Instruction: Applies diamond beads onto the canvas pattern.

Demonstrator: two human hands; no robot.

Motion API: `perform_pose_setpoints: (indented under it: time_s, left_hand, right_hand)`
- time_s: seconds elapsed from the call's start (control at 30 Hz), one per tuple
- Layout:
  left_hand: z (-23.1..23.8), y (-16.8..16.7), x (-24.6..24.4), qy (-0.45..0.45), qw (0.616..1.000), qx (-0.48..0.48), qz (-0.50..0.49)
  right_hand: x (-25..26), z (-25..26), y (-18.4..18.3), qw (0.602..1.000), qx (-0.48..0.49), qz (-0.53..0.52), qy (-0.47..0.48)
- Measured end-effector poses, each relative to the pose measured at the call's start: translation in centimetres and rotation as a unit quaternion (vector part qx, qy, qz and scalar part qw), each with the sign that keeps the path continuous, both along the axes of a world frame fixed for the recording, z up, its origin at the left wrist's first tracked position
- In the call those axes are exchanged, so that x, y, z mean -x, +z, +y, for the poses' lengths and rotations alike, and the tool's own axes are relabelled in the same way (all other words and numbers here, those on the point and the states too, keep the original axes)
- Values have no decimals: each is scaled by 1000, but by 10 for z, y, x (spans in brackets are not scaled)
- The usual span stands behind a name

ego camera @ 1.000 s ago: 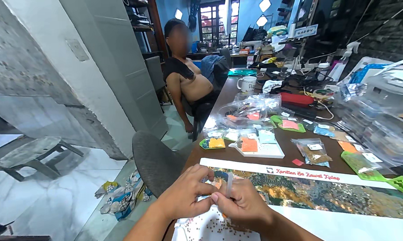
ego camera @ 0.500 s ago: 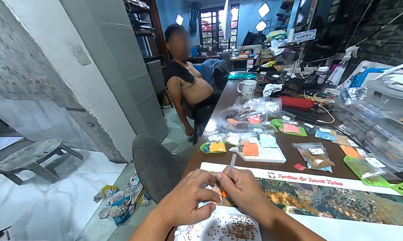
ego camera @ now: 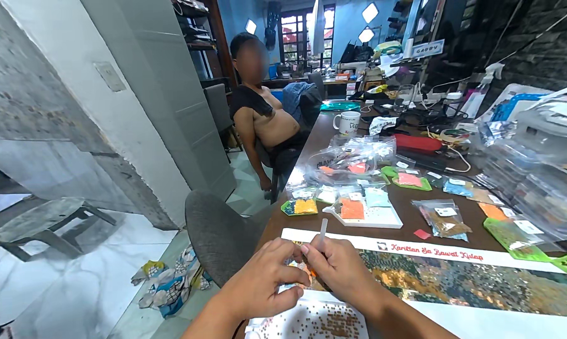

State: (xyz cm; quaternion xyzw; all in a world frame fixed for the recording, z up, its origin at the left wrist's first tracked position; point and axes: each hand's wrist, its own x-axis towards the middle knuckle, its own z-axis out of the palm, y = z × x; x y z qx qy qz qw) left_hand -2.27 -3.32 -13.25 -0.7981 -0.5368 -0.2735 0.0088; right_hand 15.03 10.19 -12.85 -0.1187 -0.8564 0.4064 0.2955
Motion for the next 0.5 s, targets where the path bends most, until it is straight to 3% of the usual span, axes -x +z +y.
perform_pose_setpoints:
  time_s: [0.5]
  left_hand:
    - [-1,1,0,2,1000,8,-4]
  right_hand:
    - [0,1,-2,999,-2,29,13]
